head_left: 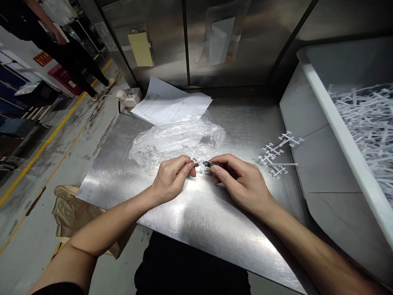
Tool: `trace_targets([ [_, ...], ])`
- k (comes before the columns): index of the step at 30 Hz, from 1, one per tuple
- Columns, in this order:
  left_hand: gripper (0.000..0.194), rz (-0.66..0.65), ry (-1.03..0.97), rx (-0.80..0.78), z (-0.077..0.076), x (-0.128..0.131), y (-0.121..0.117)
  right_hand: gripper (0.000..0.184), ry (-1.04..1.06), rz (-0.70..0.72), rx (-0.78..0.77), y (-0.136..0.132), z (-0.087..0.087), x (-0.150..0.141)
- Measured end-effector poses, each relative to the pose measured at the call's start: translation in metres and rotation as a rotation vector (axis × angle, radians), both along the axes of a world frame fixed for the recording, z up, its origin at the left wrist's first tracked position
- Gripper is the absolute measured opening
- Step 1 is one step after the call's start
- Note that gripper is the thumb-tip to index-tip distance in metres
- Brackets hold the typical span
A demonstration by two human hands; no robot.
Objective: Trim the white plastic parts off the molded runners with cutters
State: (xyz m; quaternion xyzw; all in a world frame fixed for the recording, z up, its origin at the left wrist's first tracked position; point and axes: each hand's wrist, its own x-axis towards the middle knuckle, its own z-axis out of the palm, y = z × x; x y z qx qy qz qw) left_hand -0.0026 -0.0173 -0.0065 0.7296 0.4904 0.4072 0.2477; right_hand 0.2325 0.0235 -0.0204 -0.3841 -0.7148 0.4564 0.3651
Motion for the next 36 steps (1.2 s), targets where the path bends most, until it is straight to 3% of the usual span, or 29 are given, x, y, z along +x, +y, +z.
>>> trace_targets([
  [12,0.030,0.058,0.064,-0.098,-0.003,0.001,-0.001,0.025,0.085,-0.045,-0.205,0.000,0.006,-0.005],
  [22,0.027,0.055,0.082,-0.069,-0.005,0.000,-0.001,0.017,0.043,0.032,-0.035,-0.005,0.012,-0.002],
  [31,0.025,0.042,0.160,0.037,-0.007,0.000,-0.001,0.017,-0.024,0.033,0.014,-0.006,0.009,-0.001],
  [36,0.020,0.087,0.375,0.230,-0.013,0.000,0.000,0.023,0.003,0.024,-0.160,-0.007,0.011,-0.004],
])
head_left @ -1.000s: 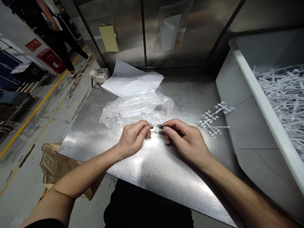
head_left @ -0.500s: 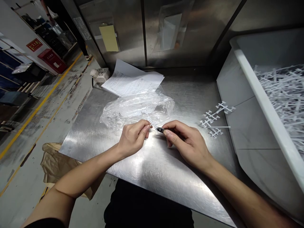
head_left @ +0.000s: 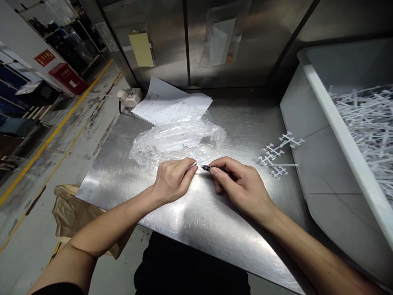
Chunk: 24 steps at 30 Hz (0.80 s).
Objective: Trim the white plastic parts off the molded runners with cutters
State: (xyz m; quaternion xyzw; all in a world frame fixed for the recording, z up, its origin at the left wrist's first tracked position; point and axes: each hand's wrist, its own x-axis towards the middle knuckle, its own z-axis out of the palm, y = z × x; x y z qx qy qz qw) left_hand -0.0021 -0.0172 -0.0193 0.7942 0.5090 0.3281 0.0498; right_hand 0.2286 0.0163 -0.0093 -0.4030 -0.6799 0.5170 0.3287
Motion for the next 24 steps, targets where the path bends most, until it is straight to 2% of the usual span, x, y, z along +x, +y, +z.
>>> trace_targets([
  [3,0.020,0.020,0.067,0.043,-0.0025,0.0000,0.0003,0.026,0.012,-0.006,-0.114,0.0000,0.0007,-0.0020],
  [11,0.023,0.028,0.033,-0.054,0.0003,0.0005,-0.0016,0.033,0.096,0.008,-0.239,-0.0008,0.0040,-0.0032],
  [14,0.020,0.015,-0.007,-0.063,0.0020,0.0008,-0.0017,0.033,0.162,-0.030,-0.210,0.0007,0.0045,-0.0017],
  [18,0.018,-0.090,-0.092,-0.044,0.0038,0.0022,-0.0011,0.027,0.196,-0.106,-0.124,0.0050,0.0031,0.0002],
  [24,0.022,-0.211,-0.147,-0.028,0.0062,0.0057,-0.0006,0.020,0.188,-0.144,-0.038,0.0045,0.0013,-0.0010],
])
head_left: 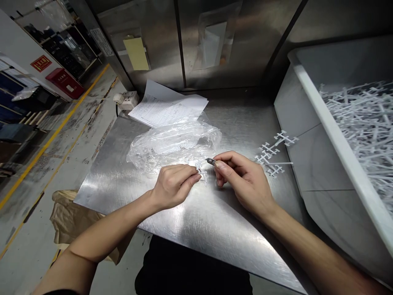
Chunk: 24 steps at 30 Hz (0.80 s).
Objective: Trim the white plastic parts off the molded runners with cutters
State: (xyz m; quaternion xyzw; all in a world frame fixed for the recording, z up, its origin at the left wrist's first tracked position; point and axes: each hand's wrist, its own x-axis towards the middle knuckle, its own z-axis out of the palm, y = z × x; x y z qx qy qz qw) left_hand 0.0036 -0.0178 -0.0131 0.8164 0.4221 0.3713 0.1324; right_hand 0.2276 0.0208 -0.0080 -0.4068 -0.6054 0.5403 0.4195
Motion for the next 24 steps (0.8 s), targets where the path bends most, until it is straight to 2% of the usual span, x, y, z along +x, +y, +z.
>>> trace_targets([
  [8,0.022,-0.042,0.014,0.075,-0.0004,0.0021,-0.0013,0.020,-0.125,0.016,0.144,-0.0053,-0.0045,0.0013],
  [24,0.029,-0.050,0.055,0.058,-0.0005,0.0035,-0.0025,0.020,-0.184,0.015,0.182,-0.0079,-0.0030,0.0002],
])
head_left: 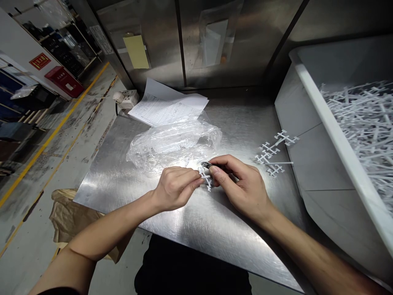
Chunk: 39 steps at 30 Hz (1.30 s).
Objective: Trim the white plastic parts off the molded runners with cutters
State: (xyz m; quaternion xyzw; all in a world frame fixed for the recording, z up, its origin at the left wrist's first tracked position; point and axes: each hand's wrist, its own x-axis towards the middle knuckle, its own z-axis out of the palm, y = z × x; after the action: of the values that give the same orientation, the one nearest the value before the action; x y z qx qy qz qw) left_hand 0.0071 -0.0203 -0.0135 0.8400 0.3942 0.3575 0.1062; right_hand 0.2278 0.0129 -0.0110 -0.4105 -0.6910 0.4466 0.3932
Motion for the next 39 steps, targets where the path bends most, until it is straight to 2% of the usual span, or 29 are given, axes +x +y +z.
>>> trace_targets([
  [6,0.027,0.006,0.012,0.012,0.003,0.004,0.000,0.019,0.005,-0.019,-0.066,-0.001,0.001,-0.003],
  [13,0.025,0.033,0.007,-0.005,-0.002,0.006,-0.002,0.024,-0.002,-0.014,-0.173,0.001,-0.002,-0.005],
  [18,0.028,0.064,0.001,-0.013,-0.002,0.004,-0.001,0.022,0.054,-0.011,-0.106,0.001,0.004,-0.002],
  [23,0.027,0.065,0.005,-0.003,-0.002,0.003,0.000,0.019,0.025,0.031,-0.033,-0.004,0.009,-0.002],
  [33,0.027,0.043,0.023,-0.003,0.000,0.004,-0.001,0.016,-0.006,0.080,0.043,-0.007,0.007,-0.001],
  [39,0.030,0.041,0.051,-0.014,0.000,0.004,-0.001,0.016,-0.008,0.073,0.039,-0.008,0.007,-0.001],
])
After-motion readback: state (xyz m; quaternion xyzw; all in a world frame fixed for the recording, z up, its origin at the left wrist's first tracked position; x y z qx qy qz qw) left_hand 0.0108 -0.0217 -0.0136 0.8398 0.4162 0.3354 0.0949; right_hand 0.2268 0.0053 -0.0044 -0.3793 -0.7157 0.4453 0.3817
